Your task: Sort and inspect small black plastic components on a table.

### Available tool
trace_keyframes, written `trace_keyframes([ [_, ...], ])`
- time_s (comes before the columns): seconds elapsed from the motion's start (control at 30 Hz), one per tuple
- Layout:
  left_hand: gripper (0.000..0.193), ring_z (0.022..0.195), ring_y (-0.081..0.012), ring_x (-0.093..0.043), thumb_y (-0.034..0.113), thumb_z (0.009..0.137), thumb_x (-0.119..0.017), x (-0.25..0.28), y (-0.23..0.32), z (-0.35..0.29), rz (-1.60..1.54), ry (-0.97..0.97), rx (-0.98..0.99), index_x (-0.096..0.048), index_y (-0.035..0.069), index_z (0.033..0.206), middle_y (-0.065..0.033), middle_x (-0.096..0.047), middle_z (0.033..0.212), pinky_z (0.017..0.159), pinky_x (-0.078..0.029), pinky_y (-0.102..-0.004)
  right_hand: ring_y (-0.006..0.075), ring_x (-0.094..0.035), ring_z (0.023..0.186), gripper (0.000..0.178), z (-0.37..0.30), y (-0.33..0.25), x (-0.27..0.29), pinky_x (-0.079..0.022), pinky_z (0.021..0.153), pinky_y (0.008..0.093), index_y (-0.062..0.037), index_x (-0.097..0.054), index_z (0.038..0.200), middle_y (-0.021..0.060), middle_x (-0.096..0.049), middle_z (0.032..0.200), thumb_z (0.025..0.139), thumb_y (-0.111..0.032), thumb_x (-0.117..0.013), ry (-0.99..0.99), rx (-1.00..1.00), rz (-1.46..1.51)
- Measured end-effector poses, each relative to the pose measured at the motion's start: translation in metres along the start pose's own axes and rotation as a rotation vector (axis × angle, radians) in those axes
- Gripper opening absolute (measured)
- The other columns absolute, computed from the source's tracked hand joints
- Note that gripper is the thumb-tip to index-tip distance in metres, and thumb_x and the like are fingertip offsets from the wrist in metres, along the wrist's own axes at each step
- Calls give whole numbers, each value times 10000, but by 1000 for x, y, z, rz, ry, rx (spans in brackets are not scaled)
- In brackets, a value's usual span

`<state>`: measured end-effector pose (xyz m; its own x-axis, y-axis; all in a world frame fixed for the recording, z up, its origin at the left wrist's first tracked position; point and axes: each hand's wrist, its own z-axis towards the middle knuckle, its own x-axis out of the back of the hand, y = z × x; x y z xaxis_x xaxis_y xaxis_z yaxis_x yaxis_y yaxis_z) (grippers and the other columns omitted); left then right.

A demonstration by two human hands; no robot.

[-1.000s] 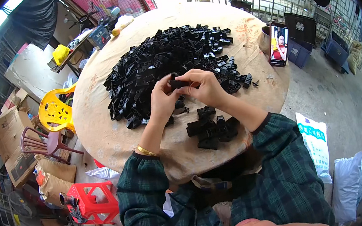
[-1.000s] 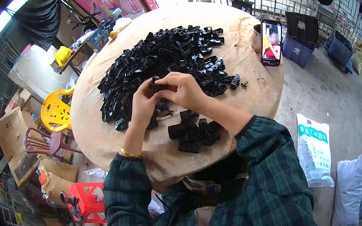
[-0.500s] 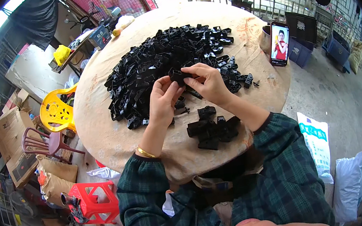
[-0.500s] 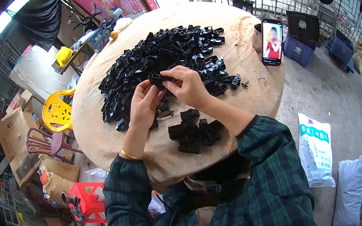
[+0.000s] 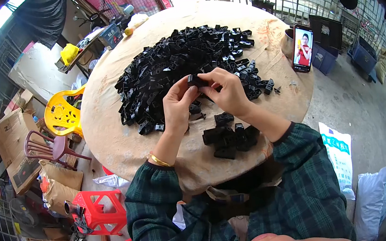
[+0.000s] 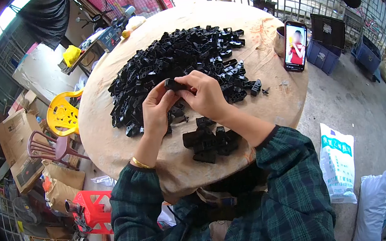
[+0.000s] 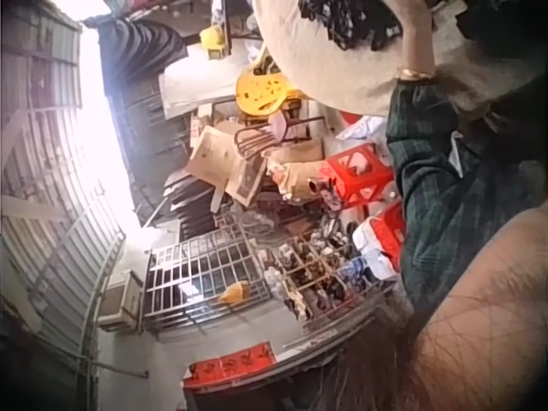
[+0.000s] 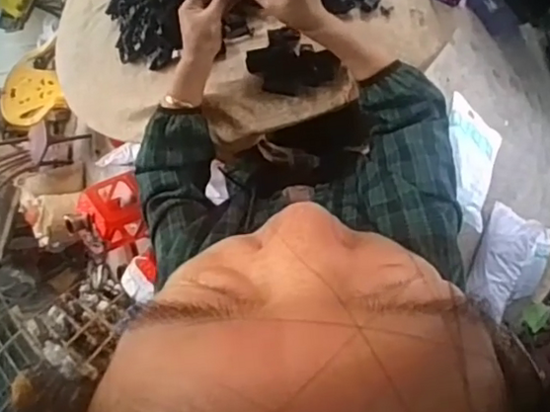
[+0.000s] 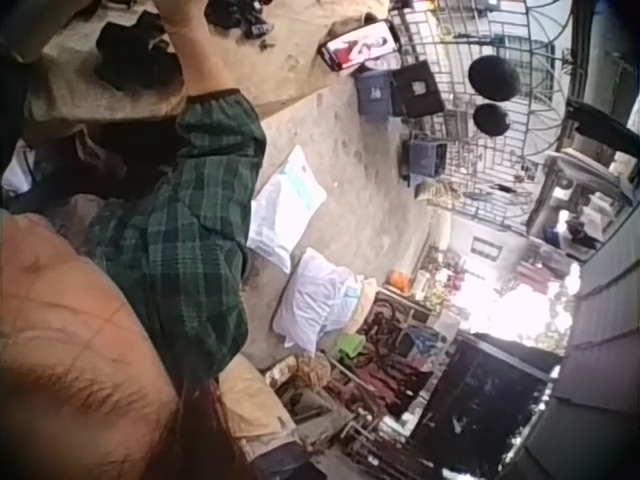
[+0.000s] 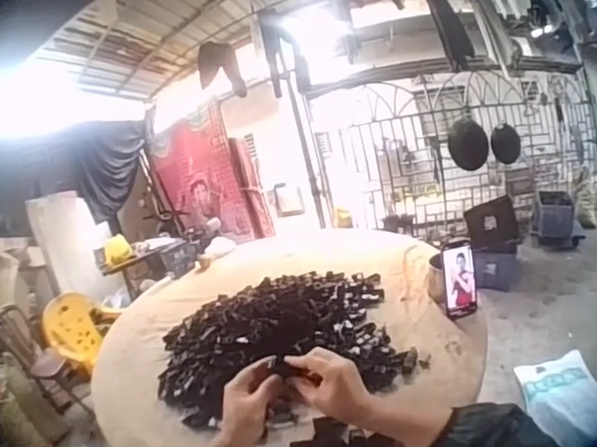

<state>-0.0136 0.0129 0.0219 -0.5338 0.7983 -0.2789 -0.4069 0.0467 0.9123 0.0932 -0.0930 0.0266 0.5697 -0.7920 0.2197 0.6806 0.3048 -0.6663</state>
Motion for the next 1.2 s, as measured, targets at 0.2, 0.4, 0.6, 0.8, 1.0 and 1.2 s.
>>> trace_keyframes([
  [0.2, 307, 870, -107, -592, 27, 846, -593, -2, -4, -4, 29, 22, 14, -536, -43, 1140, -60, -622, 976, 766, -496, -230, 244, -600, 667, 326, -5, 3, -4, -497, 594, 275, -42, -643, 969, 99, -594, 816, 652, -36, -722, -17, 295, -222],
  [0.4, 281, 818, -92, -586, 61, 852, -601, -3, 7, -3, 39, 10, 52, -550, -19, 1116, -63, -628, 897, 690, -478, -215, 203, -613, 741, 254, 15, 13, 10, -502, 643, 259, -40, -641, 988, 104, -625, 893, 740, -69, -683, -33, 80, 56],
  [0.6, 285, 796, -165, -612, 72, 831, -618, -17, 31, -19, 559, -341, 22, -557, 14, 1104, -100, -629, 932, 727, -500, -269, 184, -632, 862, 287, 40, 121, 98, -501, 733, 279, -26, -607, 1096, 154, -640, 1012, 831, -130, -573, 101, -237, -423],
  [0.8, 224, 791, -227, -577, 99, 758, -674, -28, 29, -34, 979, -868, -339, -632, 50, 972, -85, -616, 860, 711, -479, -312, 198, -640, 852, 318, 37, 172, 93, -488, 777, 305, -45, -636, 1053, 121, -665, 943, 766, -181, -632, -224, -374, -675],
  [1.0, 311, 891, -275, -510, 75, 687, -692, 20, 28, -5, 1374, -368, -359, -634, 48, 991, -74, -594, 863, 822, -426, -344, 194, -641, 827, 333, 41, 158, 99, -494, 759, 302, -47, -636, 1049, 117, -660, 965, 734, -154, -661, -199, -537, -647],
  [1.2, 225, 957, -278, -484, 99, 684, -674, 27, 12, -6, 1579, -424, -352, -623, 45, 897, -70, -590, 871, 832, -407, -343, 171, -628, 798, 331, 42, 94, 82, -503, 698, 277, -47, -634, 1044, 106, -650, 914, 717, -86, -673, 26, -97, -442],
])
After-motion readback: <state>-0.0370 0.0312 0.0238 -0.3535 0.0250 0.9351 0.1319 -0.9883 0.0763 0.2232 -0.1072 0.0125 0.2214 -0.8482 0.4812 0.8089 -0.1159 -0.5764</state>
